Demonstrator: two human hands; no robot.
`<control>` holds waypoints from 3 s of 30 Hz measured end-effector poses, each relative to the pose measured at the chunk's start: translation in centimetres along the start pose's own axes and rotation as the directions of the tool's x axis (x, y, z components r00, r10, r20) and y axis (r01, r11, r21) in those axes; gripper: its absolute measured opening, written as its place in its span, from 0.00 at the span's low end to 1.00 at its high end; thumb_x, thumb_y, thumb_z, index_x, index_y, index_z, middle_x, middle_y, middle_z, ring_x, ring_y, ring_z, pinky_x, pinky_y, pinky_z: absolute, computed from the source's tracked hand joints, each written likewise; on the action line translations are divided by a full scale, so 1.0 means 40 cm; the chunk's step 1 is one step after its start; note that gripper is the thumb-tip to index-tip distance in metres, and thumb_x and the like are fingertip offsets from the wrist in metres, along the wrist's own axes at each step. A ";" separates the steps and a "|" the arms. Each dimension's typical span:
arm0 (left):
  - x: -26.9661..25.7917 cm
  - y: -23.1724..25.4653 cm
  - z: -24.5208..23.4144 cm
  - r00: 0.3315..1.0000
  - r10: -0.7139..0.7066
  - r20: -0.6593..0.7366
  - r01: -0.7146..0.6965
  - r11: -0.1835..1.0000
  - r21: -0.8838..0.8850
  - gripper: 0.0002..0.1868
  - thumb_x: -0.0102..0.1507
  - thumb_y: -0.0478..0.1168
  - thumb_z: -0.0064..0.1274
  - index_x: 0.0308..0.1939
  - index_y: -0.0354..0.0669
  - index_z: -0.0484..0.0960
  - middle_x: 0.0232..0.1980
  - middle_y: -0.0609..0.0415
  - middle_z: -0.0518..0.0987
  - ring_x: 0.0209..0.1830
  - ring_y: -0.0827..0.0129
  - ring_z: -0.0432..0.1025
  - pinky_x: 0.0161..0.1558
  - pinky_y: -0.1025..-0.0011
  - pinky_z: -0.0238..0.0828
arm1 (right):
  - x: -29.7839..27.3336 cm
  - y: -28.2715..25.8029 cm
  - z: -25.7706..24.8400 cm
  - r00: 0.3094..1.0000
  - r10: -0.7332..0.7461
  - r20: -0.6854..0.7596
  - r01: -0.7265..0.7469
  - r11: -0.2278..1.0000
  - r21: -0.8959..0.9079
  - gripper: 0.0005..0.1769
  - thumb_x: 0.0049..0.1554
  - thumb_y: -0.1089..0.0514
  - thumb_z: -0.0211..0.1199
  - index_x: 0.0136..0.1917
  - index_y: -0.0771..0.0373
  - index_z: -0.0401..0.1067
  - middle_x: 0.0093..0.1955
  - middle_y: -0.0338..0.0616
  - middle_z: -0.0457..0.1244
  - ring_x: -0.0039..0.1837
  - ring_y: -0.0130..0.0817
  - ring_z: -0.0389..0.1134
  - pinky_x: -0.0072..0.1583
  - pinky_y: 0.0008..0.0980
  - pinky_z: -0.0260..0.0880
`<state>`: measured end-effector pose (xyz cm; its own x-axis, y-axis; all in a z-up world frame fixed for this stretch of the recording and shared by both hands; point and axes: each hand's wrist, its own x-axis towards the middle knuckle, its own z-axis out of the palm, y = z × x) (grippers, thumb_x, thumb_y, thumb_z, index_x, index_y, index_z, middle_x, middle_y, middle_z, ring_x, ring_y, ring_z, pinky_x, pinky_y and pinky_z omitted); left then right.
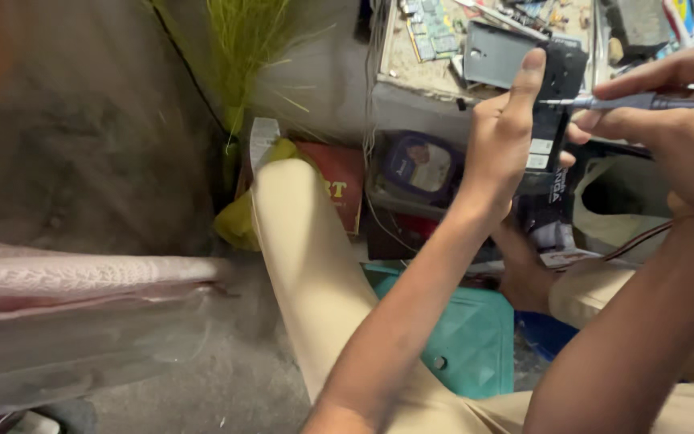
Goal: The person uses a screwdriver and a plastic prying tool to disassemble or repair the back casing of a black smartphone on a cluttered electronics workbench.
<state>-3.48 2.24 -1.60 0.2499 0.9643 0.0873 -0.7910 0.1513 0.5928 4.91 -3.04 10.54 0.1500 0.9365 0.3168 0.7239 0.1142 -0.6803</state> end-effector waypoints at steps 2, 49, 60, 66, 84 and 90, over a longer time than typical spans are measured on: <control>0.006 0.002 0.006 1.000 -0.013 0.009 0.013 1.000 -0.007 0.38 0.73 0.65 0.42 0.42 0.28 0.84 0.29 0.45 0.83 0.23 0.68 0.77 0.24 0.73 0.77 | 0.015 -0.004 -0.007 0.999 0.029 -0.014 -0.030 0.999 -0.031 0.16 0.45 0.69 0.74 0.48 0.66 0.78 0.45 0.45 0.70 0.44 0.24 0.73 0.52 0.23 0.75; -0.039 0.032 0.148 0.999 0.016 -0.046 -0.006 0.977 0.212 0.38 0.72 0.63 0.39 0.56 0.24 0.78 0.49 0.38 0.84 0.37 0.63 0.81 0.34 0.69 0.82 | -0.067 0.078 -0.195 0.989 -0.002 -0.146 0.043 0.959 0.281 0.11 0.54 0.64 0.73 0.51 0.67 0.79 0.42 0.40 0.71 0.42 0.20 0.70 0.45 0.22 0.69; -0.218 -0.074 0.127 0.995 0.041 -0.094 -0.031 0.994 0.103 0.38 0.72 0.62 0.34 0.60 0.26 0.75 0.54 0.38 0.82 0.43 0.61 0.80 0.41 0.64 0.81 | 0.007 0.167 -0.178 0.997 0.083 -0.006 -0.076 0.941 0.329 0.14 0.62 0.59 0.60 0.59 0.66 0.75 0.45 0.36 0.68 0.35 0.20 0.64 0.38 0.23 0.65; -0.297 -0.107 0.084 0.989 -0.080 -0.121 0.088 0.994 0.064 0.38 0.72 0.63 0.34 0.58 0.25 0.76 0.52 0.37 0.83 0.42 0.60 0.80 0.43 0.64 0.81 | 0.049 0.175 -0.138 0.986 -0.167 -0.025 0.169 0.976 0.135 0.13 0.68 0.55 0.60 0.54 0.67 0.78 0.41 0.41 0.69 0.43 0.20 0.67 0.44 0.24 0.64; -0.439 -0.109 -0.103 0.804 -0.359 -0.473 0.459 0.881 0.112 0.37 0.68 0.64 0.34 0.50 0.31 0.82 0.42 0.42 0.87 0.30 0.64 0.80 0.35 0.70 0.80 | 0.207 0.073 -0.094 0.900 -0.188 0.394 0.302 0.920 -0.251 0.15 0.60 0.49 0.59 0.53 0.58 0.79 0.40 0.57 0.69 0.44 0.57 0.70 0.49 0.49 0.68; -0.395 -0.130 -0.136 0.822 -0.272 -0.501 0.355 0.932 0.076 0.35 0.68 0.62 0.39 0.53 0.31 0.81 0.45 0.43 0.86 0.36 0.65 0.81 0.34 0.69 0.81 | 0.247 0.066 -0.076 0.861 -0.145 0.488 0.334 0.884 -0.326 0.18 0.62 0.46 0.57 0.56 0.58 0.78 0.42 0.56 0.70 0.47 0.57 0.71 0.51 0.51 0.69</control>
<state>-6.36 -12.61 -10.42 0.1408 0.8599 -0.4906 -0.6061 0.4667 0.6441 10.34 5.52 13.87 -0.3045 0.9513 0.0486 0.9099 0.3057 -0.2804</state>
